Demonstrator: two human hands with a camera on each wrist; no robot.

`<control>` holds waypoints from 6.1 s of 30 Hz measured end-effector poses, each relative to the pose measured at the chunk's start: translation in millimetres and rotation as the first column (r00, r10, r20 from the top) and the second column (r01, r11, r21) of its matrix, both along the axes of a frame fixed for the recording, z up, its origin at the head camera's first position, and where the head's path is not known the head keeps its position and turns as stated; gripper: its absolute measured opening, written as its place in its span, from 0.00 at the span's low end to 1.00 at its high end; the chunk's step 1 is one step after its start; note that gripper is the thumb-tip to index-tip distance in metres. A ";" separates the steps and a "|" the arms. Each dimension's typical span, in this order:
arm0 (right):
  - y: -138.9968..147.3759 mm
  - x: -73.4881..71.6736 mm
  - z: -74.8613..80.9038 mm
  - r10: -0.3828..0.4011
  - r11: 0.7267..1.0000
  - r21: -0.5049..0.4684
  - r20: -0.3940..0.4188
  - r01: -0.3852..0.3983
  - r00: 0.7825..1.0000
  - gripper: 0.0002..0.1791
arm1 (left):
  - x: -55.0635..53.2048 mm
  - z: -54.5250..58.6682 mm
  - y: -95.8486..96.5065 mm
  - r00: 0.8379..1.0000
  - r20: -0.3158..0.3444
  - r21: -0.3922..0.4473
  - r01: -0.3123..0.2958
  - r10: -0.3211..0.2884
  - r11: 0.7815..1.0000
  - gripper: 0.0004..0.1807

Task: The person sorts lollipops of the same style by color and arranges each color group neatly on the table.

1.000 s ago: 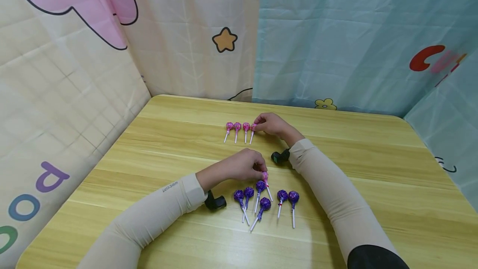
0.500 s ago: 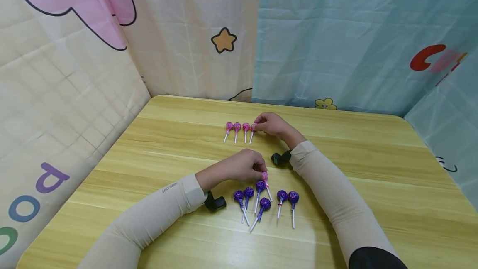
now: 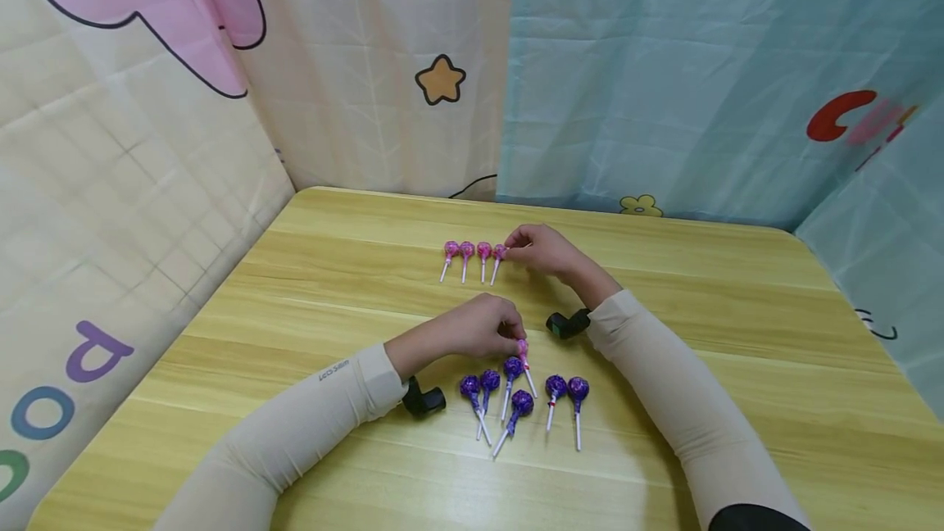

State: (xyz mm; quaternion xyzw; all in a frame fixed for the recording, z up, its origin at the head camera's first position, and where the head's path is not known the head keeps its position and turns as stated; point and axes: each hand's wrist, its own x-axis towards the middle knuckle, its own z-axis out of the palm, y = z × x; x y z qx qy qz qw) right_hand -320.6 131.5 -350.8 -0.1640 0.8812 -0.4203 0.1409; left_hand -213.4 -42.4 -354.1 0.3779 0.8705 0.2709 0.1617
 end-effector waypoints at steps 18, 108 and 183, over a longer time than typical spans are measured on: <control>29.2 45.5 4.3 0.074 0.997 -0.034 -0.012 -0.074 0.997 0.13 | 3.8 0.5 -0.6 1.000 0.008 0.004 -0.015 0.015 1.000 0.04; 78.4 168.6 -4.0 0.349 0.920 0.220 -0.082 -0.324 0.934 0.09 | -2.9 -4.7 -5.0 0.999 0.033 0.039 -0.043 0.041 0.998 0.03; 80.3 171.2 -5.6 0.359 0.915 0.225 -0.077 -0.334 0.930 0.08 | -153.3 0.5 4.5 0.999 -0.040 -0.040 0.000 -0.002 0.999 0.11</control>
